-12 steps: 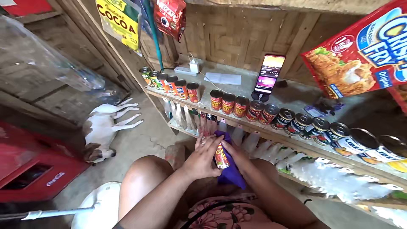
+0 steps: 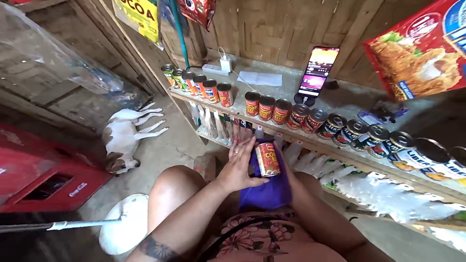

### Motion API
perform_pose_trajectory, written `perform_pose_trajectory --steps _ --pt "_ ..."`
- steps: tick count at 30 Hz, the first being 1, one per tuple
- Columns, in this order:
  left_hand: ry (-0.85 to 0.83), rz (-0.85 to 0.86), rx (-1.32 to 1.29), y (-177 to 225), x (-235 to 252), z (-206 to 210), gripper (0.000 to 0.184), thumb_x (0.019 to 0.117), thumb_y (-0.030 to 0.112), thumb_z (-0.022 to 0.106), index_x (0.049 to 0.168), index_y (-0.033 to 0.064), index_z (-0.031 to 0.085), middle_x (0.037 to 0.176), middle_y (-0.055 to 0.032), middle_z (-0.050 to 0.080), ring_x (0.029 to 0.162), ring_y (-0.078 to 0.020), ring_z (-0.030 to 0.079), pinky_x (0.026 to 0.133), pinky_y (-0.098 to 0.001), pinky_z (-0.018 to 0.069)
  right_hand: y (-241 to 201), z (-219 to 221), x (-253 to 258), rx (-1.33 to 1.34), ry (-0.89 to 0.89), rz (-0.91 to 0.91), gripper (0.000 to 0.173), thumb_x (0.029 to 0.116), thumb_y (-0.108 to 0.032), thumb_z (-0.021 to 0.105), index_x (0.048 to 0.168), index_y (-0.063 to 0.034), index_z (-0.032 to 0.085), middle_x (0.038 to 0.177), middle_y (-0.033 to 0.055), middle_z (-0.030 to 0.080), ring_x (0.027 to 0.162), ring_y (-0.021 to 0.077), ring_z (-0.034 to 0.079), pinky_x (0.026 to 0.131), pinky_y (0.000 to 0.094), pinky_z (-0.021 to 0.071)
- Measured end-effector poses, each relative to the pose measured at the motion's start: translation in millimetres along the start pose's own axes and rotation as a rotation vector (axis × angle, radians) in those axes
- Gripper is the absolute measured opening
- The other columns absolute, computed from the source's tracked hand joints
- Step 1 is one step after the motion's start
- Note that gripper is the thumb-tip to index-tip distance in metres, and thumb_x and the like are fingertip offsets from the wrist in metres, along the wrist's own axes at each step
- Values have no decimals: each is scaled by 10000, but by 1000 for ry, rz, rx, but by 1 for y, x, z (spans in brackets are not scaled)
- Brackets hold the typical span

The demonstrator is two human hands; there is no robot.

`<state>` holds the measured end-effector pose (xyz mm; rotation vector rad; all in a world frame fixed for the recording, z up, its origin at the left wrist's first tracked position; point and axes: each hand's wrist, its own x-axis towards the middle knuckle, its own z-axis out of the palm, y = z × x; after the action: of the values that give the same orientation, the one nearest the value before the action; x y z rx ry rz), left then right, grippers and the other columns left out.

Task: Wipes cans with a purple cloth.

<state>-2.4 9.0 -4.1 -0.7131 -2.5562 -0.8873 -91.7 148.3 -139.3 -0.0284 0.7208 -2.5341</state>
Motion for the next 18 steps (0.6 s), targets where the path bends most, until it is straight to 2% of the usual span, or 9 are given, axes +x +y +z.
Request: perform_pose_trajectory --steps 2,4,5,7,9,11,14,16,18 --pt "11 15 16 0 2 3 1165 729 669 784 1569 23 302 1524 -174 489 1465 -294 400 1209 -627 213 -13 14 -19 -17 -63 44 807 1038 -656 73 1438 -61 442 1179 88 682 1021 108 670 880 309 578" --pt "11 15 27 1 4 5 1130 731 646 793 1562 38 329 1531 -184 473 1470 -318 389 1201 -640 222 -53 73 -68 -169 179 46 655 1091 -533 156 1260 -69 587 978 60 710 864 104 689 793 296 592" --pt "8 -1 24 2 6 6 1120 733 626 799 1567 47 327 1540 -182 462 1474 -324 380 1201 -641 224 -68 93 -88 -259 248 15 584 1109 -463 194 1207 -61 607 932 54 701 837 101 682 778 286 587" --pt "15 -31 -7 4 9 8 1096 745 568 806 1579 53 316 1548 -191 448 1468 -342 381 1192 -639 243 -84 123 -110 -319 318 -50 509 1123 -387 214 1222 -53 585 953 60 675 861 107 661 791 287 566" --pt "52 -21 -48 6 12 13 1005 781 509 807 1562 65 357 1505 -198 485 1419 -348 434 1161 -622 312 -88 129 -115 -297 324 -98 502 1120 -406 224 1291 -83 569 1044 53 664 945 100 641 854 296 545" --pt "55 -4 -91 9 15 17 927 820 524 779 1550 97 398 1470 -178 509 1368 -322 482 1112 -588 394 -88 122 -110 -243 291 -125 511 1103 -480 250 1260 -150 607 1047 14 692 960 72 659 859 286 559" --pt "-11 -49 -200 17 18 22 864 901 623 638 1552 98 418 1455 -186 522 1341 -316 499 1095 -592 403 -85 97 -97 -225 274 -162 566 1077 -548 292 1259 -130 626 1043 54 707 964 125 683 857 337 585" --pt "-24 -129 -261 19 19 25 740 983 592 528 1565 149 414 1457 -169 523 1341 -303 499 1096 -610 389 -87 101 -95 -293 354 -211 559 1074 -545 320 1263 -113 620 1031 72 706 948 146 690 849 349 592" --pt "-12 -191 -255 19 21 28 662 1008 553 499 1555 186 440 1432 -151 537 1320 -304 498 1071 -629 376 -89 103 -93 -380 406 -266 563 1080 -524 341 1286 -77 614 1056 102 707 971 173 695 875 365 592"
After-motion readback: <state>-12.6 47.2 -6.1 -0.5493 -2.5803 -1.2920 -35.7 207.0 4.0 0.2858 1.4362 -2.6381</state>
